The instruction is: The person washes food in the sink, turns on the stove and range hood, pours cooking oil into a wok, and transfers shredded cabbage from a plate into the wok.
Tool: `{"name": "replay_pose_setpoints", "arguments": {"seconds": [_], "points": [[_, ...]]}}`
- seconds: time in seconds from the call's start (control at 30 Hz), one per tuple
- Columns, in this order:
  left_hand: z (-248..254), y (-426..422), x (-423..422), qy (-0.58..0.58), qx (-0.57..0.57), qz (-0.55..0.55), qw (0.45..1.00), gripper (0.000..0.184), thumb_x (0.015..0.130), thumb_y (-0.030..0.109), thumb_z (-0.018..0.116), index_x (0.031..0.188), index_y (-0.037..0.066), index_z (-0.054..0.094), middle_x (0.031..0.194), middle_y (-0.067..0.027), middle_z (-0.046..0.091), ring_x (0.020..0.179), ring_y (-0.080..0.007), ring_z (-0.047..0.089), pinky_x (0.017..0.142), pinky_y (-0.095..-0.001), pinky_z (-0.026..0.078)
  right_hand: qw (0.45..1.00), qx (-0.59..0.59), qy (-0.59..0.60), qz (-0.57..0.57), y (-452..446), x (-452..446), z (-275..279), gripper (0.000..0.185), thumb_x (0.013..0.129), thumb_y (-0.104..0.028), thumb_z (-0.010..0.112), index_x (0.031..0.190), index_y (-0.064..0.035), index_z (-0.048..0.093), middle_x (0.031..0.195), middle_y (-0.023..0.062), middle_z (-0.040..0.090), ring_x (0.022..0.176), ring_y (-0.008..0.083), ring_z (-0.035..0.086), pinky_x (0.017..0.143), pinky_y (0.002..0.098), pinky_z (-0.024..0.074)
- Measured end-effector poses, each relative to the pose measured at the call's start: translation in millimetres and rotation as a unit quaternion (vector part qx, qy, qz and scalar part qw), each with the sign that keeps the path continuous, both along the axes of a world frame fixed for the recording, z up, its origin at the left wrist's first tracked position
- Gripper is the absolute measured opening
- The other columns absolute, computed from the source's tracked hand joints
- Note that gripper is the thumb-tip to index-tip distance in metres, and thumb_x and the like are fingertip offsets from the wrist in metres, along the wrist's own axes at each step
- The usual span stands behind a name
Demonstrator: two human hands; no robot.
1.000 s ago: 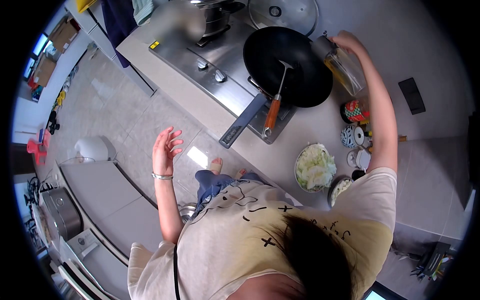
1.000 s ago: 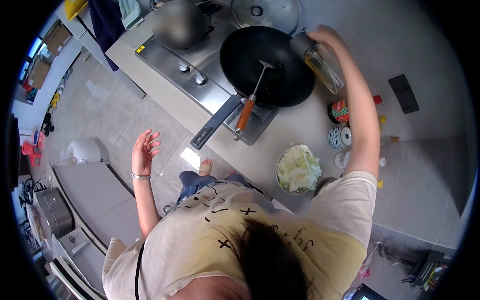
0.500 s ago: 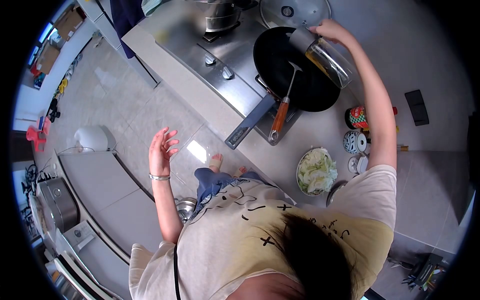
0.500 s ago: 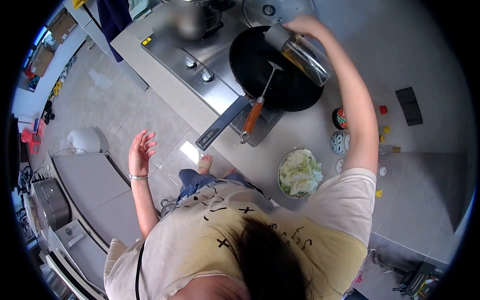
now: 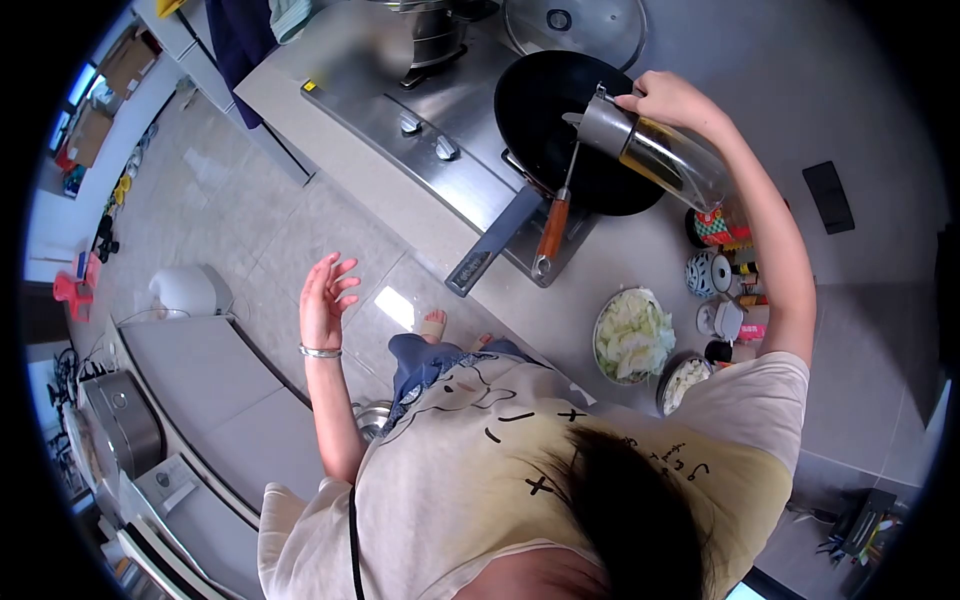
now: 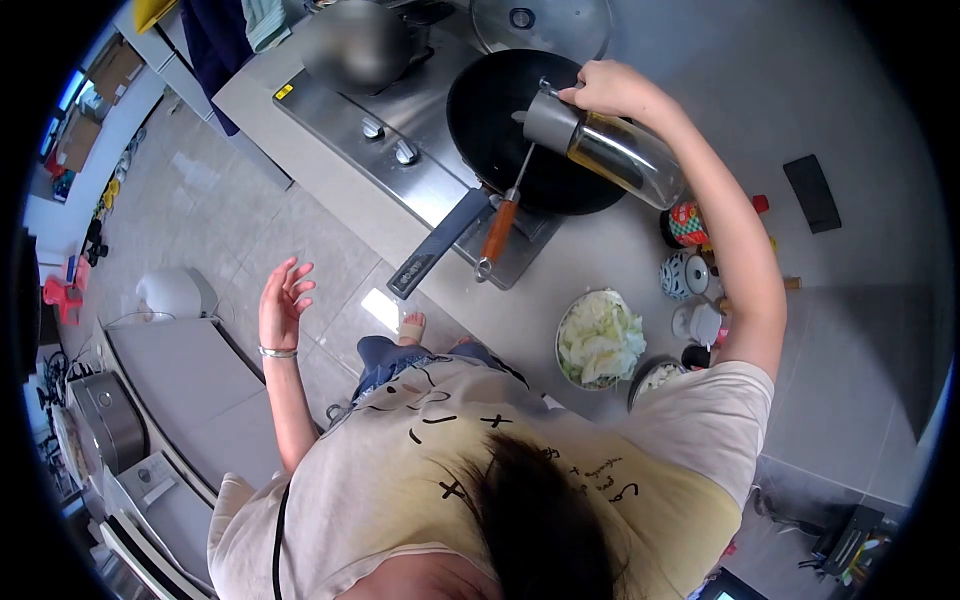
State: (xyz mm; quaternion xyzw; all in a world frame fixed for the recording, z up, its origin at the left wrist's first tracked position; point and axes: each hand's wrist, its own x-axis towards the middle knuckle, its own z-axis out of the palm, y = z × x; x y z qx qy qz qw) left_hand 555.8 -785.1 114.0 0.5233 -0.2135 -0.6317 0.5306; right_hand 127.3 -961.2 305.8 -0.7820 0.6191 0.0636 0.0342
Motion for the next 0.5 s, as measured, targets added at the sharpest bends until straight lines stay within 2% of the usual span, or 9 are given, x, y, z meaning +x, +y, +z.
{"name": "replay_pose_setpoints", "arguments": {"seconds": [0.1, 0.33, 0.47, 0.5], "points": [[-0.6, -1.0, -1.4, 0.005, -0.002, -0.011, 1.0, 0.032, 0.088, 0.027, 0.048, 0.109, 0.003, 0.049, 0.097, -0.0128, 0.06, 0.071, -0.0139, 0.061, 0.052, -0.0212, 0.051, 0.998, 0.037, 0.03, -0.049, 6.2, 11.4, 10.3, 0.045, 0.077, -0.04, 0.055, 0.078, 0.0045, 0.064, 0.071, 0.0219, 0.06, 0.069, 0.033, 0.06, 0.067, 0.0373, 0.0466], [0.2, -1.4, -1.4, 0.006, -0.001, -0.022, 1.0, 0.032, 0.088, 0.027, 0.048, 0.11, 0.003, 0.049, 0.098, -0.0127, 0.06, 0.072, -0.0141, 0.061, 0.052, -0.0213, 0.051, 0.998, 0.024, -0.023, -0.056, -12.7, 11.6, -0.9, 0.048, 0.077, -0.041, 0.055, 0.082, 0.0056, 0.064, 0.075, 0.0233, 0.061, 0.073, 0.0331, 0.061, 0.069, 0.0378, 0.0468], [-2.9, 0.6, 3.5, 0.005, 0.003, -0.017, 1.0, 0.032, 0.088, 0.027, 0.048, 0.11, 0.004, 0.05, 0.098, -0.012, 0.06, 0.072, -0.0137, 0.061, 0.053, -0.021, 0.051, 0.995, -0.054, -0.058, -0.059, -39.9, -7.2, -27.7, 0.049, 0.078, -0.041, 0.053, 0.083, 0.0066, 0.063, 0.078, 0.0244, 0.061, 0.077, 0.0353, 0.061, 0.071, 0.0396, 0.0462], [-3.3, 1.5, 5.1, 0.004, 0.005, -0.016, 1.0, 0.032, 0.088, 0.027, 0.048, 0.11, 0.004, 0.05, 0.098, -0.0118, 0.061, 0.072, -0.0137, 0.061, 0.053, -0.021, 0.051, 0.995, -0.056, -0.064, -0.06, -45.1, -11.8, -29.9, 0.05, 0.078, -0.042, 0.053, 0.083, 0.0065, 0.063, 0.075, 0.0236, 0.061, 0.074, 0.034, 0.061, 0.068, 0.0387, 0.0461]]}}
